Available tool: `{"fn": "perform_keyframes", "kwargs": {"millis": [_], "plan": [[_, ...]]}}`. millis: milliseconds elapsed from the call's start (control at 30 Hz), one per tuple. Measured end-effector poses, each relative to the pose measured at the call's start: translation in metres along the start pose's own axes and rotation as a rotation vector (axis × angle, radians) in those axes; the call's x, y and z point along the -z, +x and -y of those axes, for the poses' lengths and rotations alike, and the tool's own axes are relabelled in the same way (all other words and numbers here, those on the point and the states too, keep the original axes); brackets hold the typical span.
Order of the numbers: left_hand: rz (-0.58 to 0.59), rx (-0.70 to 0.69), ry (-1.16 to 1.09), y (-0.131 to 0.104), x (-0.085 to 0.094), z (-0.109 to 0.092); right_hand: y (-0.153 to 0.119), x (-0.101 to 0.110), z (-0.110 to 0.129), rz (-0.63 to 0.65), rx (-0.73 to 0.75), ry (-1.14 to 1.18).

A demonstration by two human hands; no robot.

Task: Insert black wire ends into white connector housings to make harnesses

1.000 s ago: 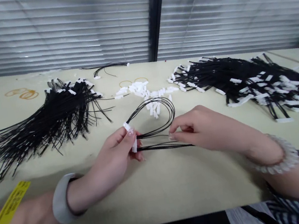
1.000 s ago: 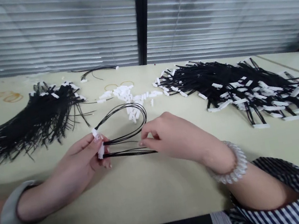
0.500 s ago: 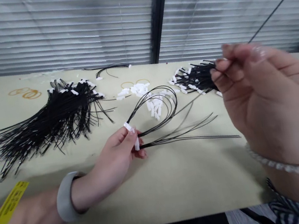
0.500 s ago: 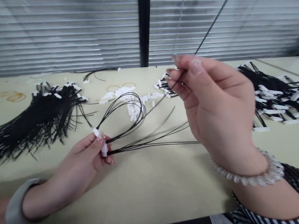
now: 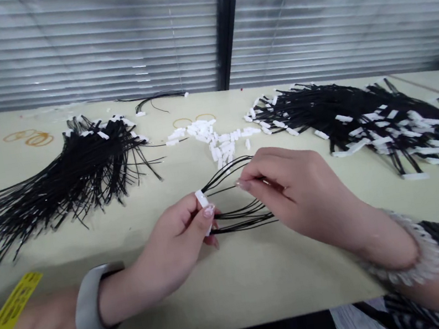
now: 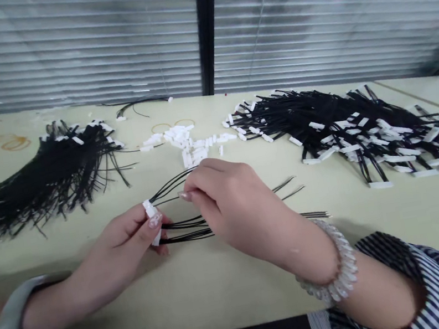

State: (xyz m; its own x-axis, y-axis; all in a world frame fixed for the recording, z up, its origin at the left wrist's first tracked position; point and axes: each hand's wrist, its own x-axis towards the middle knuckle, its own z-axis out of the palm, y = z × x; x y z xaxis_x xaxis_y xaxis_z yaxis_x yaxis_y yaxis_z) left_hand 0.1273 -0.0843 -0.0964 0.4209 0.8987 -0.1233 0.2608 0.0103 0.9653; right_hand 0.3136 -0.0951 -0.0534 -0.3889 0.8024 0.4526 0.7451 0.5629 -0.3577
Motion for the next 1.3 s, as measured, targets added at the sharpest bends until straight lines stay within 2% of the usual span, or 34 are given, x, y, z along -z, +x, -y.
{"fn": "perform_keyframes", "kwargs": {"millis": [500, 833, 967, 1133, 1300], "plan": [[0.073, -0.039, 0.048, -0.002, 0.001, -0.002, 0.001, 0.0, -0.002, 0.018, -0.043, -0.02], [0.088, -0.094, 0.161, -0.005, 0.001, 0.004, 0.003, 0.0, -0.004, 0.188, -0.218, 0.083], [0.109, -0.093, 0.246, -0.006, 0.001, 0.004, 0.004, -0.004, -0.001, 0.235, -0.151, 0.142], [0.128, -0.116, 0.256, -0.006, 0.0, 0.007, 0.005, -0.012, 0.006, 0.188, -0.046, 0.158], [0.15, -0.122, 0.224, -0.005, -0.001, 0.008, 0.004, -0.017, 0.007, 0.185, -0.018, 0.147]]}}
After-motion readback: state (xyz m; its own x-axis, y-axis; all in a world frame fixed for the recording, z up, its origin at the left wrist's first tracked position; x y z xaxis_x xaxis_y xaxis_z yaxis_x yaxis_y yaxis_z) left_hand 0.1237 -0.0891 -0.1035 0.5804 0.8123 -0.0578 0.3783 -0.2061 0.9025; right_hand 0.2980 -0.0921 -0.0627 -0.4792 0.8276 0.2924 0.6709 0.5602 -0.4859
